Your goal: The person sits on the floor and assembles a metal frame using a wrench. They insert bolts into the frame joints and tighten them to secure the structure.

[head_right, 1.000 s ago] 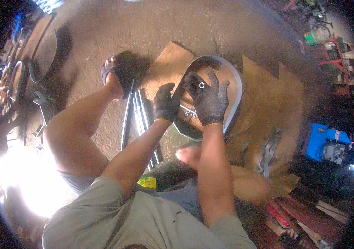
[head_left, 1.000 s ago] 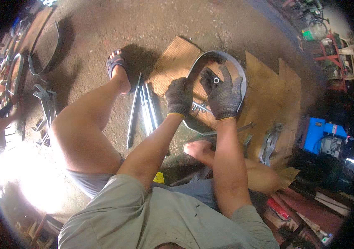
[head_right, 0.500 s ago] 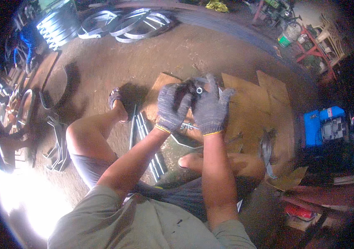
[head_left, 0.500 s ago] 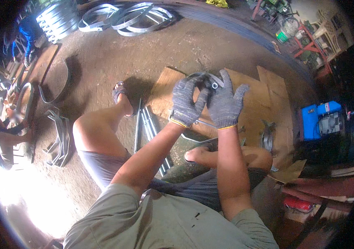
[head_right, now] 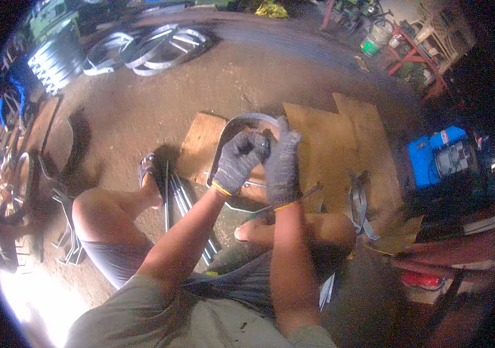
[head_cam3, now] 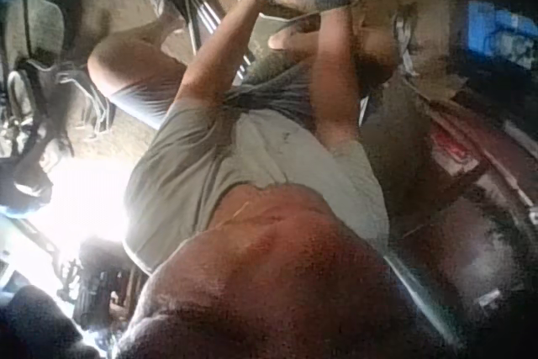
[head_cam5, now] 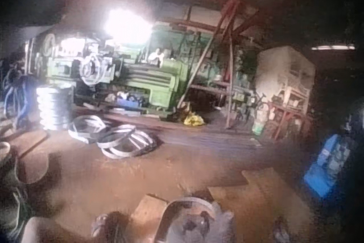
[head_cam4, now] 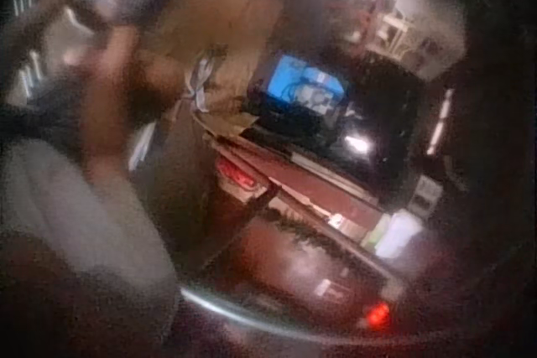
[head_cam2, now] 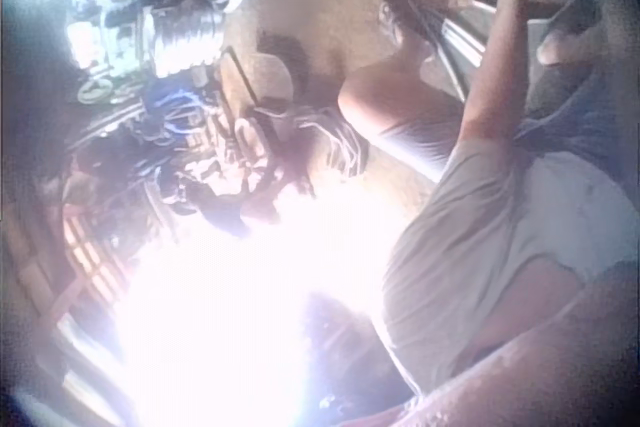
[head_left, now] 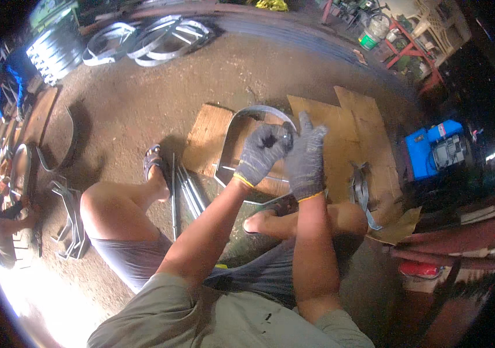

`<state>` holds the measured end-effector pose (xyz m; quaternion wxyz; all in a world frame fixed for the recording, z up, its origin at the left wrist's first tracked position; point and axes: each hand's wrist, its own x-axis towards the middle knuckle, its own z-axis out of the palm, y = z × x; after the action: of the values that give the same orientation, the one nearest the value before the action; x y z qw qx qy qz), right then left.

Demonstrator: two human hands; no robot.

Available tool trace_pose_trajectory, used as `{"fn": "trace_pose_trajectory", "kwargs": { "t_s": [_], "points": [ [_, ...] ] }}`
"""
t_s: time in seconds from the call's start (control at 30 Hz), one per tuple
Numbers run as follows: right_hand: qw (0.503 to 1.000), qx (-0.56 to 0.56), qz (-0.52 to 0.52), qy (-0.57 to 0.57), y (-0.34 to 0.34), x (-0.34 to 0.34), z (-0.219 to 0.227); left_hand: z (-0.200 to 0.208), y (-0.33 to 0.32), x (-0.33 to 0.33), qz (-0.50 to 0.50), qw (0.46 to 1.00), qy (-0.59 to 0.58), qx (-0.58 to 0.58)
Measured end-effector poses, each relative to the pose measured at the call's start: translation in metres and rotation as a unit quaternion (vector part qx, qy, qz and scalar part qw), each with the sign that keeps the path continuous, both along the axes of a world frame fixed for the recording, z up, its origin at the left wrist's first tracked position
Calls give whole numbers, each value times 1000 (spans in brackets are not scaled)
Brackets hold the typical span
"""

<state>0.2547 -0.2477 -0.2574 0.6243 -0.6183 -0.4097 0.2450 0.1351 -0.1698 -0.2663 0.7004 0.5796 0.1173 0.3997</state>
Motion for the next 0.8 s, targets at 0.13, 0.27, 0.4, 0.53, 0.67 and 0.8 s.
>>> {"fn": "trace_pose_trajectory", "kwargs": {
  "t_s": [0.13, 0.27, 0.4, 0.53, 0.67, 0.8],
  "points": [
    [924, 131, -44, 357, 27, -8, 27, -51, 37, -2, -104, 944, -149, -277],
    [927, 53, -175, 327, 58, 40, -35, -74, 63, -8, -148, 889, -225, -369],
    [909, -92, -245, 324, 114, 44, -131, -113, 111, -17, 4, 991, -61, -123],
    [899, -385, -136, -160, 147, 54, -234, -130, 141, -24, -87, 895, -243, -365],
    [883, -378, -93, -263, 151, 23, -306, -169, 164, -46, -30, 904, -197, -378],
    [856, -423, -159, -250, 149, 1, -341, -220, 169, -72, 13, 900, -123, -419]
  ]
}}
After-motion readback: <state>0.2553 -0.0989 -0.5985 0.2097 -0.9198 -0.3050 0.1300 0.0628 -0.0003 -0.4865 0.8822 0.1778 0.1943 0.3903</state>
